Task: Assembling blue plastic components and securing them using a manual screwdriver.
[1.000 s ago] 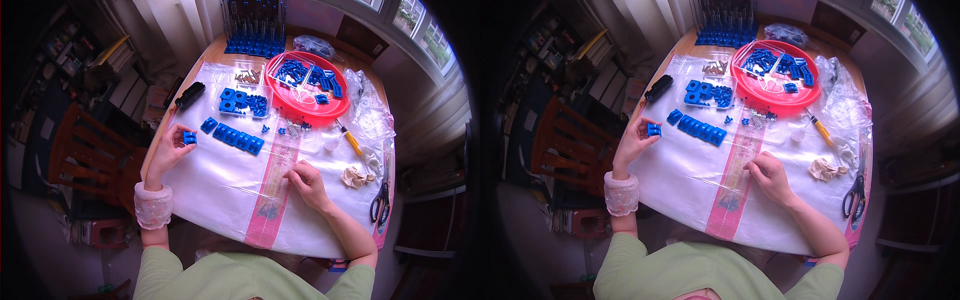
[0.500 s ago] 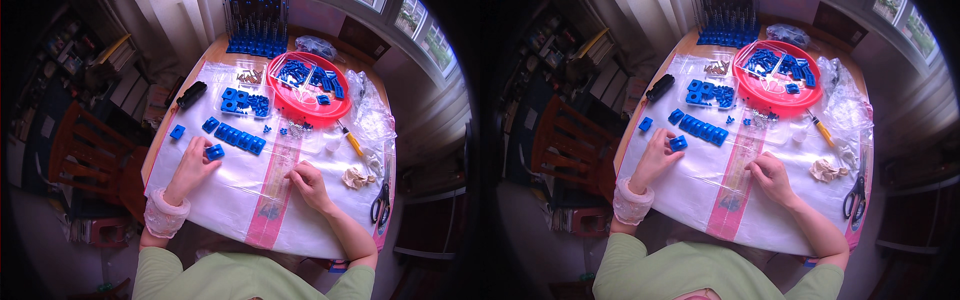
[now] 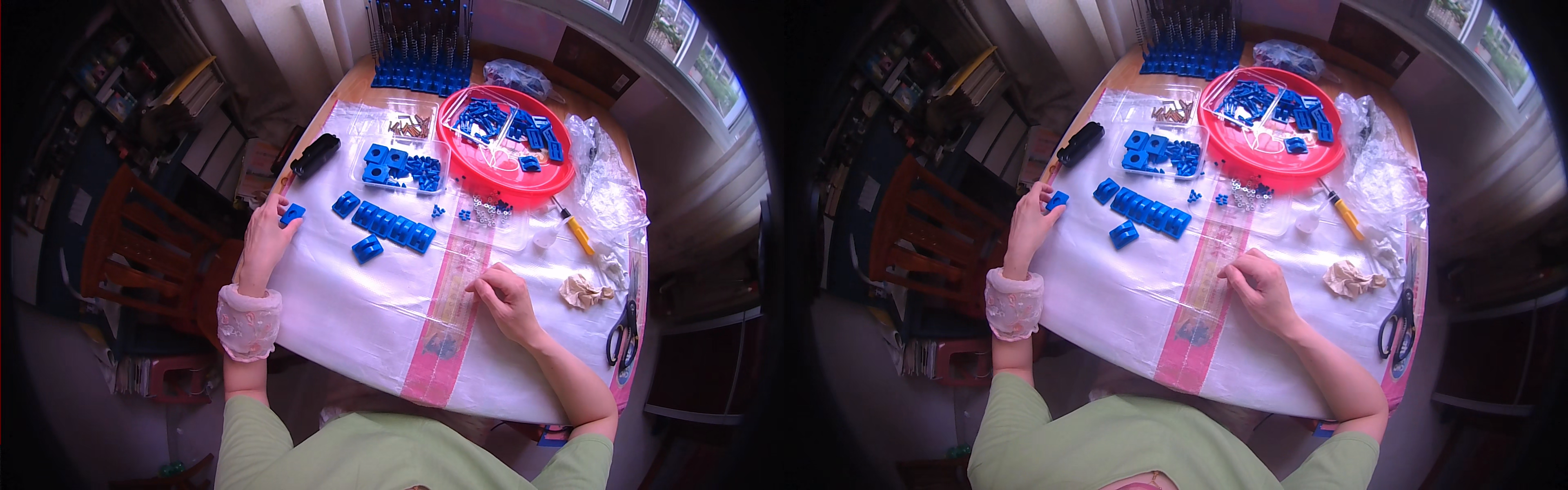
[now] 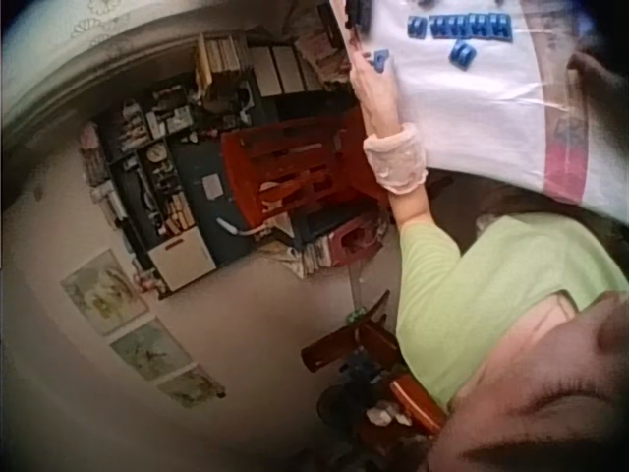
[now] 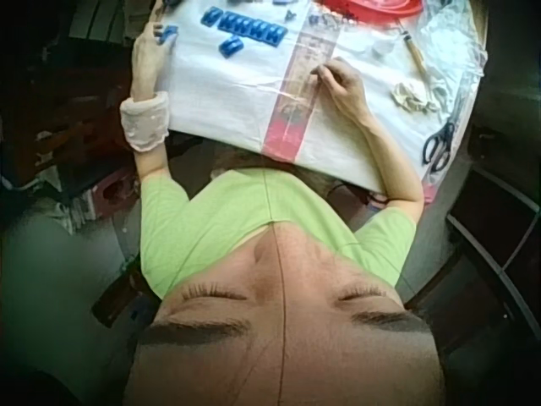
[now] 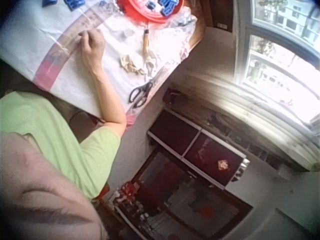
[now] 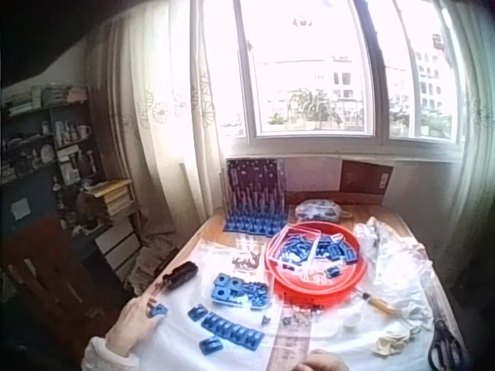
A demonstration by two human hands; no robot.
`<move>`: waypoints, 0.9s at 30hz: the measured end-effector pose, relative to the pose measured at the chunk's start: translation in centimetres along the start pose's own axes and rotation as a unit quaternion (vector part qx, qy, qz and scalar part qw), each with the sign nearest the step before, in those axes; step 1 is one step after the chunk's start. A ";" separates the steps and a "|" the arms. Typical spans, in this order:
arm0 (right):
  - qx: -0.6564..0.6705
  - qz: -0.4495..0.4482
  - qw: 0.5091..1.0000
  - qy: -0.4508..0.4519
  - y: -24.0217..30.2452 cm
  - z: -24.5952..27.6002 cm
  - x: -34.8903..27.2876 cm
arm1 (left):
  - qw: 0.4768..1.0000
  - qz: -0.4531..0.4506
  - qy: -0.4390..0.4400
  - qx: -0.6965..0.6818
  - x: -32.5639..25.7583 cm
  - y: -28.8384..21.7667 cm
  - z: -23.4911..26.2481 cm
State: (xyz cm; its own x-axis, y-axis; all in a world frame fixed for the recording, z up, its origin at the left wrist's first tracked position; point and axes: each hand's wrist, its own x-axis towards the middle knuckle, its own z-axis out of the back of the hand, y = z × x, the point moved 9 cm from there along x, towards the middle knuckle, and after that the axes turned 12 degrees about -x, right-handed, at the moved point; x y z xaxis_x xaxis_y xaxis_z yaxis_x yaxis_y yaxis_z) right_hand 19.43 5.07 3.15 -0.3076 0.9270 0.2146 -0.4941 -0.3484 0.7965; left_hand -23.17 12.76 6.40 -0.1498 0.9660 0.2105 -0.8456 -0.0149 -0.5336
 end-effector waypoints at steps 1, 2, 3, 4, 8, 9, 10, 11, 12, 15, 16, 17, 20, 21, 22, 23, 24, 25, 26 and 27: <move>-0.004 -0.001 1.000 0.000 0.1 0.0 0.0 | 0.999 0.035 0.021 -0.031 0.1 0.4 -0.4; -0.004 -0.003 1.000 0.000 0.0 0.0 0.0 | 0.997 0.038 0.024 -0.059 0.0 0.1 -0.5; -0.003 -0.005 1.000 0.000 0.0 0.0 -0.1 | 0.995 0.040 0.026 -0.087 -0.1 -0.1 -0.4; -0.003 -0.006 1.000 0.000 -0.1 0.0 -0.1 | 0.992 0.043 0.028 -0.114 -0.2 -0.3 -0.4; 0.005 -0.005 1.000 0.000 -0.2 0.0 -0.1 | 0.846 0.140 0.184 -0.480 -1.8 -0.5 -4.1; 0.005 -0.005 1.000 0.000 -0.2 0.0 -0.1 | 0.792 0.174 0.215 -0.544 -2.7 -1.7 -4.7; 0.006 -0.005 1.000 -0.001 -0.3 0.0 -0.1 | 0.731 0.206 0.245 -0.603 -3.5 -2.8 -5.3; 0.006 -0.002 1.000 -0.001 -0.3 -0.1 -0.1 | 0.706 0.203 0.267 -0.623 -3.9 -3.6 -5.4; 0.005 0.002 1.000 -0.002 -0.3 -0.1 -0.1 | 0.681 0.200 0.288 -0.644 -4.4 -4.4 -5.5; 0.002 0.001 1.000 -0.003 -0.1 0.0 -0.1 | 0.663 0.200 0.309 -0.651 -4.7 -5.2 -6.0; 0.001 -0.001 1.000 -0.002 0.0 0.0 -0.1 | 0.668 0.203 0.310 -0.645 -4.7 -5.2 -6.1; 0.003 -0.002 1.000 -0.001 -0.1 -0.1 -0.1 | 0.684 0.200 0.302 -0.634 -4.5 -4.7 -6.4; 0.006 -0.002 1.000 0.000 -0.2 -0.1 -0.1 | 0.757 0.175 0.279 -0.563 -4.0 -3.6 -6.9; 0.005 -0.001 1.000 0.000 -0.2 -0.1 -0.1 | 0.797 0.155 0.272 -0.516 -3.9 -3.6 -6.9; 0.003 -0.001 1.000 -0.001 -0.3 -0.1 -0.1 | 0.833 0.134 0.264 -0.467 -3.9 -3.9 -6.9; 0.003 -0.003 1.000 -0.002 -0.3 0.0 -0.1 | 0.879 0.091 0.236 -0.403 -3.9 -4.5 -6.4; 0.003 -0.005 1.000 -0.002 -0.4 0.0 -0.1 | 0.918 0.048 0.206 -0.336 -4.2 -5.5 -5.9; 0.004 -0.008 1.000 -0.001 -0.3 -0.1 -0.2 | 0.948 0.006 0.174 -0.265 -4.6 -6.4 -5.5; 0.006 -0.012 1.000 -0.002 -0.4 -0.1 -0.1 | 0.961 0.007 0.138 -0.239 -4.4 -6.5 -5.2; 0.008 -0.019 1.000 0.000 -0.3 -0.1 -0.1 | 0.968 -0.015 0.121 -0.221 -4.5 -6.6 -5.2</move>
State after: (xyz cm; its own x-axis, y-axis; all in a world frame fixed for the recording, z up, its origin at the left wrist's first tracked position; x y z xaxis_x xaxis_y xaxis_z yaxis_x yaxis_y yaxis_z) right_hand 19.51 5.11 2.80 -0.2896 0.9392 0.1844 -0.4915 -0.3113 0.8134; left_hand -14.27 9.82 4.68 0.0412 0.9972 0.0628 -0.5375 0.0751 -0.8399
